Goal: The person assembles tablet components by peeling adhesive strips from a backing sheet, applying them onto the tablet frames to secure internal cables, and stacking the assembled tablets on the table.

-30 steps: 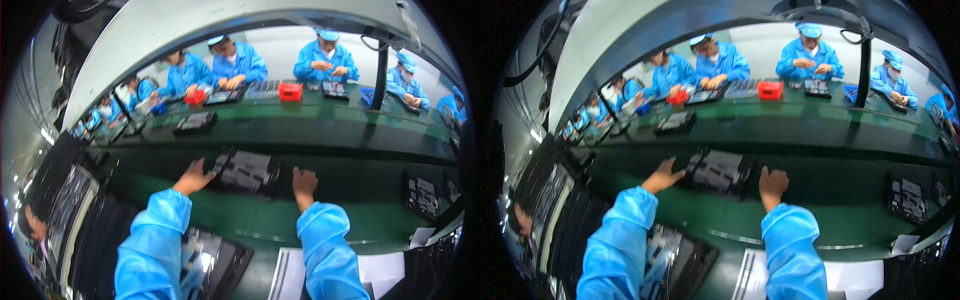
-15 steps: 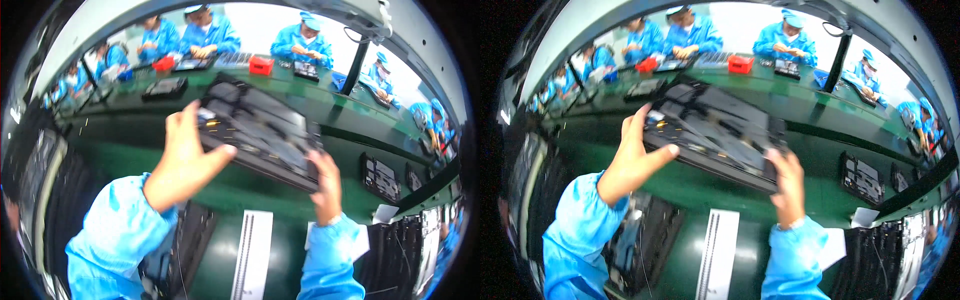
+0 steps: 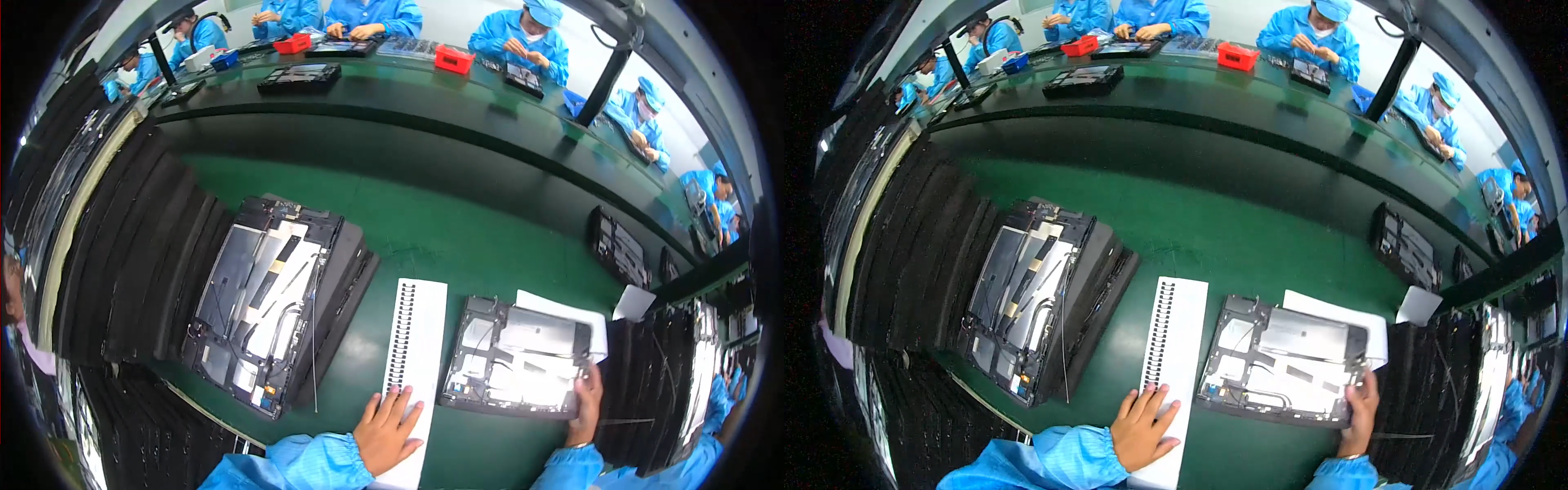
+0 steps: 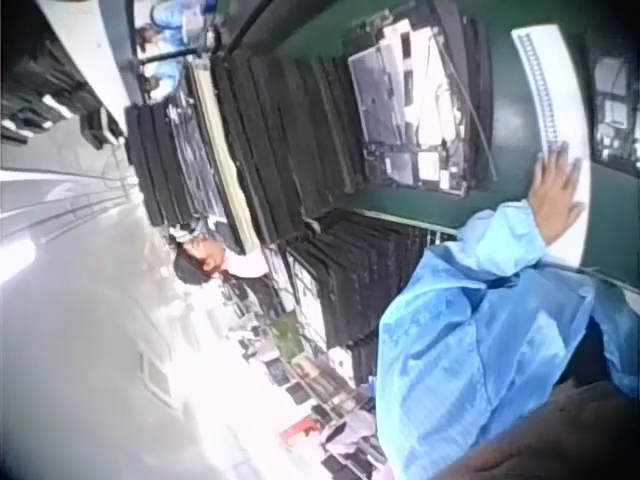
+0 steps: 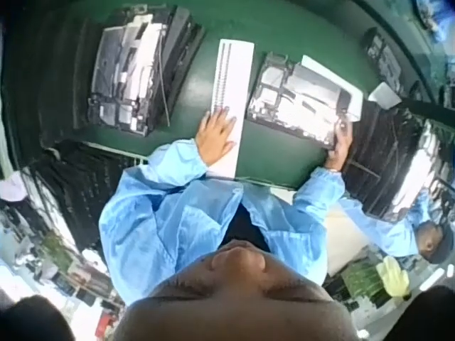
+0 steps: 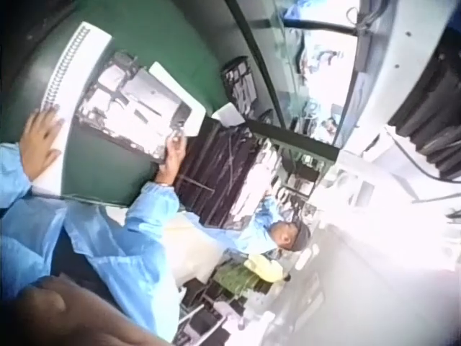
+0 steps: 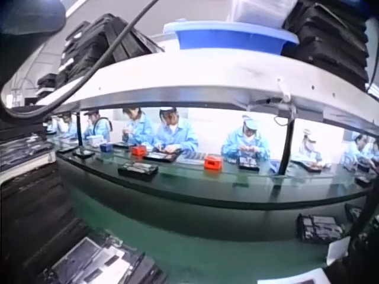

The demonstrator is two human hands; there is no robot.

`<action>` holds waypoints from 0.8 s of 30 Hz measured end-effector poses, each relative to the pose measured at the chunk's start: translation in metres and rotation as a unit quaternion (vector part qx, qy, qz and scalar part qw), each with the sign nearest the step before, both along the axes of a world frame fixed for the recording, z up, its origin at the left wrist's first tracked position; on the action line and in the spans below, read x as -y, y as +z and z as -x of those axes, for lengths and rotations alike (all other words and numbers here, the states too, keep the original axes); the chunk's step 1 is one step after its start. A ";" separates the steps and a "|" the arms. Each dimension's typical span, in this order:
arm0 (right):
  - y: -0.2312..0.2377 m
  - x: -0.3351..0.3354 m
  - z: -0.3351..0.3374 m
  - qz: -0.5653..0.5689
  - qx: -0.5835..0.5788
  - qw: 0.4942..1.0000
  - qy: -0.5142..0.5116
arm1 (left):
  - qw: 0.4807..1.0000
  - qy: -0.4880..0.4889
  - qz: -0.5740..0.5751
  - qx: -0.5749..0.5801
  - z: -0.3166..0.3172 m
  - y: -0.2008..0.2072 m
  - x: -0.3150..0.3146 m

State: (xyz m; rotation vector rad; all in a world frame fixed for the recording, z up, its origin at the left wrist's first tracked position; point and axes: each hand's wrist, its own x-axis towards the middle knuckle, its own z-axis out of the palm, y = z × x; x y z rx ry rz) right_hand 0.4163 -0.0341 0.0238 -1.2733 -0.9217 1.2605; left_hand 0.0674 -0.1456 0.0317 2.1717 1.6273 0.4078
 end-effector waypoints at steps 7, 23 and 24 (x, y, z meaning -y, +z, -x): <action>0.068 0.022 0.083 -0.154 0.619 0.770 0.000 | 0.990 0.008 -0.034 0.140 0.037 0.013 -0.018; 0.019 0.100 0.262 -0.137 0.477 0.860 0.124 | 0.995 -0.094 0.020 -0.005 0.046 0.009 -0.017; 0.018 0.098 0.261 -0.144 0.470 0.862 0.129 | 0.996 -0.089 0.020 -0.019 0.046 0.007 -0.017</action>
